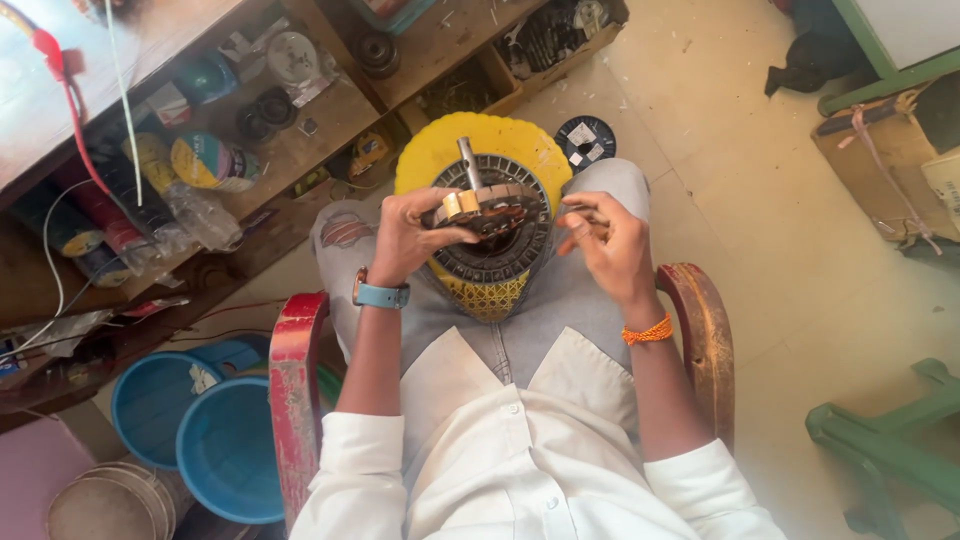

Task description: The person sits on a chair with an electric motor armature resting on their lap and works on it by hand, fitting and pressing small components onto the shaft and around the copper windings. They briefly reach toward a workbench holding pliers and screwdrivers before resuming working on the armature.

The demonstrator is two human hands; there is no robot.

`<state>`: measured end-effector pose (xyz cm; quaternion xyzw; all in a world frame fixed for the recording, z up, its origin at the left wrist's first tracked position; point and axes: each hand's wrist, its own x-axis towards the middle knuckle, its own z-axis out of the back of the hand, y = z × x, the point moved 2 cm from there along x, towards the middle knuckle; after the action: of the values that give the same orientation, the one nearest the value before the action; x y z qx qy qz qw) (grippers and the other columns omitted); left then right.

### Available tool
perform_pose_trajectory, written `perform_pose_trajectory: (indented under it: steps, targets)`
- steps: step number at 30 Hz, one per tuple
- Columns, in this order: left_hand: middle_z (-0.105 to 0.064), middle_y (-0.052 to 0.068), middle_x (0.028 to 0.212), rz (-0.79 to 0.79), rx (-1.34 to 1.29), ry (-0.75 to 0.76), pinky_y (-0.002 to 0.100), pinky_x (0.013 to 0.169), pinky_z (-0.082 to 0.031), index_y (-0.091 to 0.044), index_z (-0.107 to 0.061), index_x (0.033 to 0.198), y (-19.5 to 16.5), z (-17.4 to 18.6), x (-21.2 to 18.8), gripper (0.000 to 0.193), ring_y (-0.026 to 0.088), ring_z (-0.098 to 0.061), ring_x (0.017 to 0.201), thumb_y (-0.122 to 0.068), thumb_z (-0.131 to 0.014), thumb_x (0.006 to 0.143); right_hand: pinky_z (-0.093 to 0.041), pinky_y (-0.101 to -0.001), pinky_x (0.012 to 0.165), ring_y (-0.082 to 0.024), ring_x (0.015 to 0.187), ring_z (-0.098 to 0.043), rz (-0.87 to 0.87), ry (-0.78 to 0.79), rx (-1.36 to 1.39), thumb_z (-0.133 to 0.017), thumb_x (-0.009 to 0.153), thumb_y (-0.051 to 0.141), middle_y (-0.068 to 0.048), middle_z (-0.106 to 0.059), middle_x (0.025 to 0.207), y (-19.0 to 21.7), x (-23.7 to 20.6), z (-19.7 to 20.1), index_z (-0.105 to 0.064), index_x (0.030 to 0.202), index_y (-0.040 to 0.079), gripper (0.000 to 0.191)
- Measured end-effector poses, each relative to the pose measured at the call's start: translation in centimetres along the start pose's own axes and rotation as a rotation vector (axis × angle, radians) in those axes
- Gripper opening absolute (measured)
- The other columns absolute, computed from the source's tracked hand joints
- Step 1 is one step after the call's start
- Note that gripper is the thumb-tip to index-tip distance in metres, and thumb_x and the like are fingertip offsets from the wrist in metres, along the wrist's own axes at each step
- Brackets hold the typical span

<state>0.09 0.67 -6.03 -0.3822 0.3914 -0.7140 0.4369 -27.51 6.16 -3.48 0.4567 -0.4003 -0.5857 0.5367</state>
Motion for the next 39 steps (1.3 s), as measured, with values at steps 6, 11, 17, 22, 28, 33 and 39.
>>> perform_pose_trajectory:
  steps: [6,11,17,22,28,33,39]
  targets:
    - [-0.075,0.006,0.101,0.096,-0.195,-0.04,0.028,0.084,-0.056,-0.003,-0.072,0.117,-1.0,-0.8,-1.1,0.048,0.013,-0.07,0.092,-0.021,-0.092,0.077,-0.051,-0.0261,0.055,-0.01,0.059,-0.063,-0.016,0.141,-0.149,-0.068,0.099,0.022,-0.01,-0.075,0.082,1.0,-1.6,-0.7,-0.067,0.118,0.0,0.03]
    - [-0.077,0.005,0.109,0.255,-0.301,-0.058,0.029,0.092,-0.058,-0.007,-0.068,0.129,-3.5,-1.8,-1.3,0.05,0.013,-0.072,0.103,-0.017,-0.085,0.083,-0.055,-0.0266,0.069,-0.008,0.076,-0.068,0.154,0.144,-0.204,-0.068,0.1,0.021,-0.007,-0.074,0.087,2.0,-2.0,-1.3,-0.068,0.115,0.0,0.026]
    - [-0.076,0.008,0.114,0.149,-0.202,-0.289,0.029,0.091,-0.058,-0.006,-0.071,0.125,-3.9,-3.1,-1.6,0.045,0.016,-0.072,0.104,-0.011,-0.085,0.083,-0.05,-0.0322,0.072,-0.021,0.079,-0.06,0.129,-0.002,-0.305,-0.071,0.098,0.022,-0.011,-0.07,0.098,2.3,-1.8,0.4,-0.075,0.109,0.003,0.023]
    - [-0.077,0.009,0.108,0.146,-0.156,-0.307,0.03,0.087,-0.057,-0.006,-0.072,0.119,-3.0,-3.4,-2.0,0.039,0.017,-0.073,0.098,-0.011,-0.087,0.083,-0.056,-0.0327,0.094,-0.022,0.114,-0.067,0.323,0.017,-0.15,-0.068,0.101,0.031,-0.013,-0.067,0.127,1.1,0.5,-0.1,-0.07,0.118,0.002,0.033]
    - [-0.076,0.009,0.106,0.158,-0.159,-0.319,0.03,0.085,-0.058,-0.004,-0.071,0.119,-3.5,-3.3,-2.0,0.04,0.017,-0.073,0.097,-0.01,-0.086,0.082,-0.059,-0.0354,0.093,-0.026,0.119,-0.064,0.303,-0.058,-0.264,-0.078,0.094,0.027,-0.012,-0.065,0.129,-1.1,0.6,-2.2,-0.07,0.102,0.003,0.026]
    - [-0.075,0.009,0.107,0.122,-0.233,-0.295,0.03,0.087,-0.058,-0.003,-0.069,0.118,-3.6,-3.0,-1.7,0.039,0.018,-0.073,0.1,-0.009,-0.083,0.083,-0.051,-0.0377,0.099,-0.027,0.117,-0.063,0.442,-0.088,-0.35,-0.071,0.097,0.013,-0.013,-0.071,0.123,-0.3,-0.2,-2.0,-0.067,0.1,0.0,0.014]
    - [-0.073,0.011,0.104,0.104,-0.181,-0.358,0.032,0.085,-0.057,0.0,-0.069,0.115,-3.2,-3.1,-2.1,0.037,0.02,-0.071,0.095,-0.009,-0.084,0.083,-0.051,-0.0238,0.075,-0.008,0.081,-0.063,-0.007,0.209,0.048,-0.063,0.099,0.013,-0.001,-0.065,0.09,2.3,-2.2,-0.2,-0.061,0.098,0.001,0.013]
